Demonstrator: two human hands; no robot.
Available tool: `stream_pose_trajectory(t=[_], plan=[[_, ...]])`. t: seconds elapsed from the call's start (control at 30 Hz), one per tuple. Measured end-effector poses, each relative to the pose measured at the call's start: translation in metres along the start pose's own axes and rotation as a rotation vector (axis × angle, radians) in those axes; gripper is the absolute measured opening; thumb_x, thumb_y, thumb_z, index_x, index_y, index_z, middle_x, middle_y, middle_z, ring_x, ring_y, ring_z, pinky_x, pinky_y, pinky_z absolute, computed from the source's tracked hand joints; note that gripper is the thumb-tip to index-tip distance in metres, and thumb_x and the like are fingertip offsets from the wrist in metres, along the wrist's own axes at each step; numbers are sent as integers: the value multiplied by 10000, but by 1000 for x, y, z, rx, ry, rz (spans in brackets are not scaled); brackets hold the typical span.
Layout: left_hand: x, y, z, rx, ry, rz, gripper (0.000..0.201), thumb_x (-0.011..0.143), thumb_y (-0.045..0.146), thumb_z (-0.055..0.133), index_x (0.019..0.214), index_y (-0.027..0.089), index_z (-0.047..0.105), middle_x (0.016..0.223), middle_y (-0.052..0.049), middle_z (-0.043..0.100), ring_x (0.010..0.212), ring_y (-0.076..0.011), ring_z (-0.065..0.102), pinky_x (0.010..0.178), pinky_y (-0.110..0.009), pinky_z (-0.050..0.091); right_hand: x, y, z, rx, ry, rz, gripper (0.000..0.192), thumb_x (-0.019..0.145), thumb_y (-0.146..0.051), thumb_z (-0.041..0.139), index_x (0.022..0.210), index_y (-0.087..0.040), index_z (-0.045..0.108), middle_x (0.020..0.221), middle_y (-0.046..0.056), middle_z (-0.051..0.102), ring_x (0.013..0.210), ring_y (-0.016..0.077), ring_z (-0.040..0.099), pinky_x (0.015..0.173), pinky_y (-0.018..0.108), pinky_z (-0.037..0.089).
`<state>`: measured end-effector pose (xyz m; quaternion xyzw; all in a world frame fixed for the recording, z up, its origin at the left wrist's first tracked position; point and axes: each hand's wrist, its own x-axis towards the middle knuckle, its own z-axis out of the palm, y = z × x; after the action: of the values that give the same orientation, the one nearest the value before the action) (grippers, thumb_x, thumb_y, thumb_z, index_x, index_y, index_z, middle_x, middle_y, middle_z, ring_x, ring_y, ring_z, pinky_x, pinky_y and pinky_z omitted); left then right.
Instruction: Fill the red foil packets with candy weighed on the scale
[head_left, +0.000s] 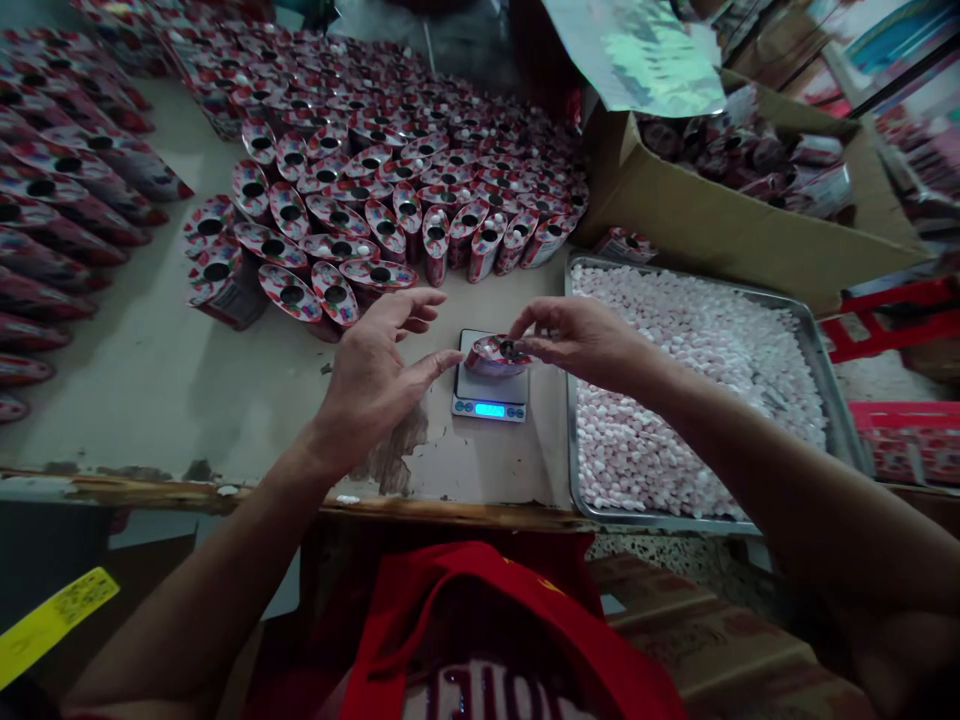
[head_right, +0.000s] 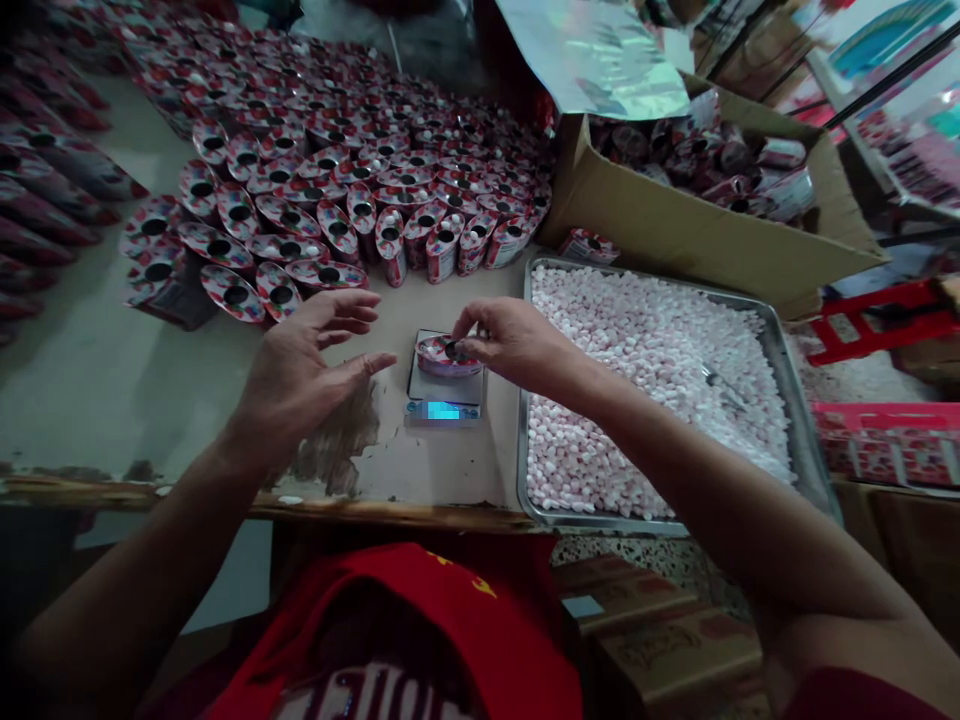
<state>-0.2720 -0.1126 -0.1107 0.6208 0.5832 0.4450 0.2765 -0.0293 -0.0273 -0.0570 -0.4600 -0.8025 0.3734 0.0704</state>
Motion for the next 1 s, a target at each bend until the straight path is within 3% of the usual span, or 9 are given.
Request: stream_pose_trajectory(t=[0.13,0.2,0.3,0.4,0.6,0.77,1.0], plan=[[1,-3,0,42,-18,17,434,850,264,878,1259,237,737,1238,-65,758,1088,-240,715,1027,-423,586,-2,-3,0,230,-29,1,147,915,-292,774,998,-171,773,687,-12,605,639,136,485,600,284,336],[2,-2,-2,59,-19,23,378,866,295,869,1223,242,755,1215,-59,765,1091,-244,715,1040,-426,579,-5,1,-9,433,46,61,221,909,-341,819,1050,-183,754,650,-37,530,573,114,412,538,270,288],[7,2,-1,105,-17,46,239,893,316,844,1114,251,780,1135,-46,776,1073,-249,715,1034,-426,568,-12,16,-32,750,208,160,226,899,-355,850,961,-198,699,662,-50,468,527,80,317,475,243,215],[14,7,4,147,-31,108,101,905,285,821,991,244,789,1064,-43,777,1044,-252,711,1033,-438,550,-24,35,-48,873,311,239,273,843,-321,898,901,-194,663,659,-58,432,517,64,273,454,234,156],[27,13,15,213,-99,144,83,886,301,843,945,251,812,1051,-48,778,1015,-256,699,989,-431,551,-42,36,-24,546,107,205,305,894,-466,838,928,-192,709,605,-45,438,542,110,322,508,283,195],[28,12,16,214,-119,133,87,894,309,838,952,246,822,1042,-47,779,1010,-249,698,982,-419,544,-41,26,-10,-2,182,63,158,954,-353,767,944,-206,709,668,-14,553,640,156,454,614,307,277],[28,10,21,202,-157,109,53,899,270,836,944,242,835,1020,-44,768,996,-237,703,950,-403,538,-39,21,-3,-361,175,61,132,1029,-290,653,1057,-201,748,823,74,719,715,210,558,669,328,298]])
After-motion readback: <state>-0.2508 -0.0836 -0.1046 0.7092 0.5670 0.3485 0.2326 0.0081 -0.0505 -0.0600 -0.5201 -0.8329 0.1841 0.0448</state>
